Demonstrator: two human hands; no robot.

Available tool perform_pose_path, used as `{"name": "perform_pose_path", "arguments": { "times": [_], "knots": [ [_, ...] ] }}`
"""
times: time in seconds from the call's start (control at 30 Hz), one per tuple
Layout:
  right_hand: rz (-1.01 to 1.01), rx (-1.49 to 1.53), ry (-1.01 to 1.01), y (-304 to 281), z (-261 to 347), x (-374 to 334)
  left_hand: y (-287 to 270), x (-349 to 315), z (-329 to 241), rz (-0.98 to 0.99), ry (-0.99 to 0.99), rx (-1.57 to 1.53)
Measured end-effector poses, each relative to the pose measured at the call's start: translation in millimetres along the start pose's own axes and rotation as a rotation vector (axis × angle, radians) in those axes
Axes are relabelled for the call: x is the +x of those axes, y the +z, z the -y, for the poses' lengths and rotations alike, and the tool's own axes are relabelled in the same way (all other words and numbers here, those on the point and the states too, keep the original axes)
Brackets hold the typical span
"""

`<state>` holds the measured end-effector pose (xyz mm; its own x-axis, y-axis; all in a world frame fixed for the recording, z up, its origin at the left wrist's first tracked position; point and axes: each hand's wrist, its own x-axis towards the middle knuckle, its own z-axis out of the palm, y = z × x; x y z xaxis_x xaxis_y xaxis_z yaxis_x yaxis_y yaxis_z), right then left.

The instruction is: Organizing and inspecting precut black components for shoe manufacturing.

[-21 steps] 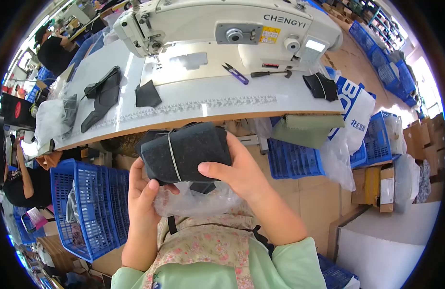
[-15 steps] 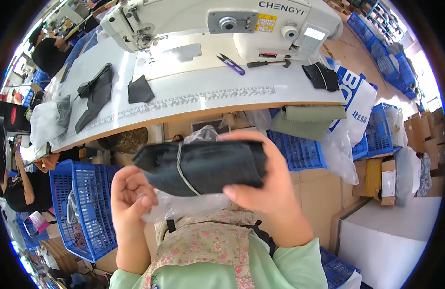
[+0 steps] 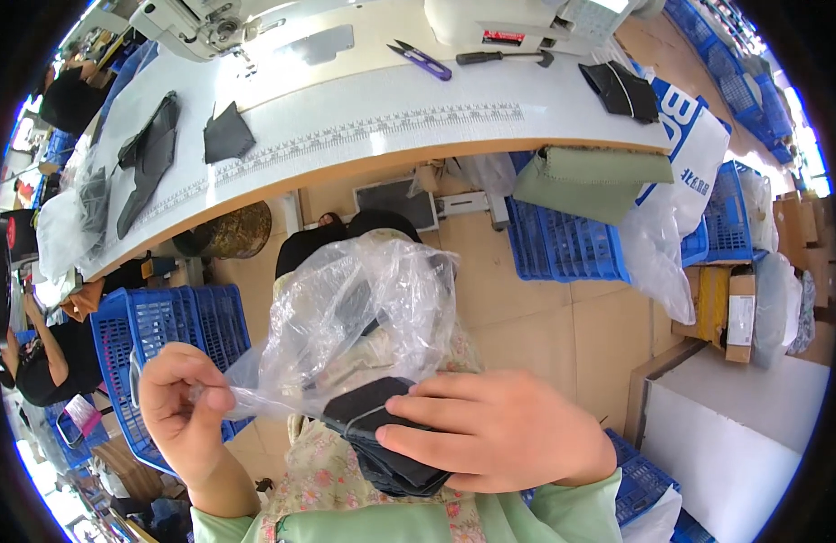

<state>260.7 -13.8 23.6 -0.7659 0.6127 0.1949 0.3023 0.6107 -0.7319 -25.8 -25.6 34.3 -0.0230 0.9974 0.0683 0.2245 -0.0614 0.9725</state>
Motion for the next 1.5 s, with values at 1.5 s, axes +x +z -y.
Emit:
{"name": "perform_pose_path", "arguments": {
  "times": [1.5],
  "knots": [
    [-0.136, -0.110, 0.472, 83, -62, 90, 7, -33, -14, 0.275, 0.520, -0.642]
  ]
}}
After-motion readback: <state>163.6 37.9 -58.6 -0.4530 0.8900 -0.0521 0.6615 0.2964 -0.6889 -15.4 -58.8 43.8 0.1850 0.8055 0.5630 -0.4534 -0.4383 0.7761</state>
